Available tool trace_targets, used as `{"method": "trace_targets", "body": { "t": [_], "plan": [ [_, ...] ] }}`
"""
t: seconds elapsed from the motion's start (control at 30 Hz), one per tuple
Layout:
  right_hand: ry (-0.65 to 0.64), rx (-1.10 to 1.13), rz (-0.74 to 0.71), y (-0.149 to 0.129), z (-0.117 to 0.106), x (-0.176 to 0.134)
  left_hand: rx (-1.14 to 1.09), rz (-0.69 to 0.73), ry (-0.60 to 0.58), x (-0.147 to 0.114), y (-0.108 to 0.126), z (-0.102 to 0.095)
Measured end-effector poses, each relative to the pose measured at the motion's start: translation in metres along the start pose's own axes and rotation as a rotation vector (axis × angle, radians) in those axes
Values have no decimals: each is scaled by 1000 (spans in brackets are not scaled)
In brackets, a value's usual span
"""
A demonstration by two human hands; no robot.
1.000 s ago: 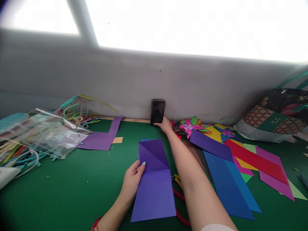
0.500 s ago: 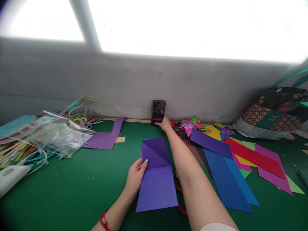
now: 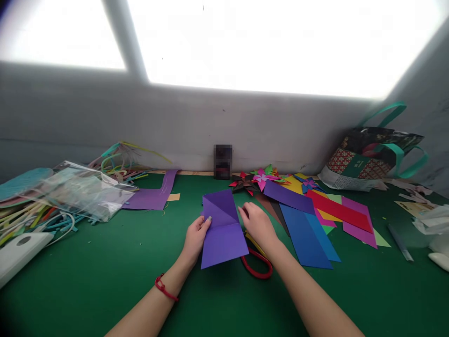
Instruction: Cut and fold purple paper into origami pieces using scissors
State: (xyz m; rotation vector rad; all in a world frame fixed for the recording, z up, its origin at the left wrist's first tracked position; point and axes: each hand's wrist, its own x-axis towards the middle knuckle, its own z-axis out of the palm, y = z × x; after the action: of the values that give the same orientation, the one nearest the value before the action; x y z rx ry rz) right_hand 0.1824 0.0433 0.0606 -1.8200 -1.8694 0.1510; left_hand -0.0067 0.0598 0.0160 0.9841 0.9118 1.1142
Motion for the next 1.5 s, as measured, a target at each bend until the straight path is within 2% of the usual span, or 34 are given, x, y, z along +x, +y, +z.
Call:
{"method": "trace_targets", "body": {
  "t": [0.1, 0.2, 0.37, 0.47, 0.53, 0.67, 0.8, 0.9, 1.0, 1.17, 1.3, 1.5],
  "plan": [
    [-98, -50, 80, 2, 0, -45, 33, 21, -22, -1, 0, 0],
    [-136, 1, 103, 9, 6, -72, 32, 27, -36, -2, 0, 1],
    [-186, 78, 166, 17, 9, -82, 24, 14, -64, -2, 1, 2],
    [-219, 44, 235, 10, 2, -85, 15, 14, -75, -2, 2, 2],
    [-283, 55, 251, 3, -4, -89, 8, 12, -74, -2, 3, 2],
    [-335, 220, 265, 1, -15, -96, -20, -6, -73, -2, 4, 2],
    [-280, 497, 377, 10, -25, -93, -68, 20, -21, -1, 3, 1],
    [-204, 778, 517, 13, -36, -89, -111, 61, 62, -1, 1, -1],
    [-141, 1032, 622, 13, -44, -86, -110, 67, 89, -2, 2, 0],
    [-23, 1349, 538, 9, -44, -87, 3, 55, 79, -4, 2, 4],
    [22, 1404, 492, 5, -38, -86, 111, 57, 43, -5, 1, 6],
    [157, 1199, 602, -8, -28, -85, 152, 71, 54, -6, 1, 7]
  ]
}}
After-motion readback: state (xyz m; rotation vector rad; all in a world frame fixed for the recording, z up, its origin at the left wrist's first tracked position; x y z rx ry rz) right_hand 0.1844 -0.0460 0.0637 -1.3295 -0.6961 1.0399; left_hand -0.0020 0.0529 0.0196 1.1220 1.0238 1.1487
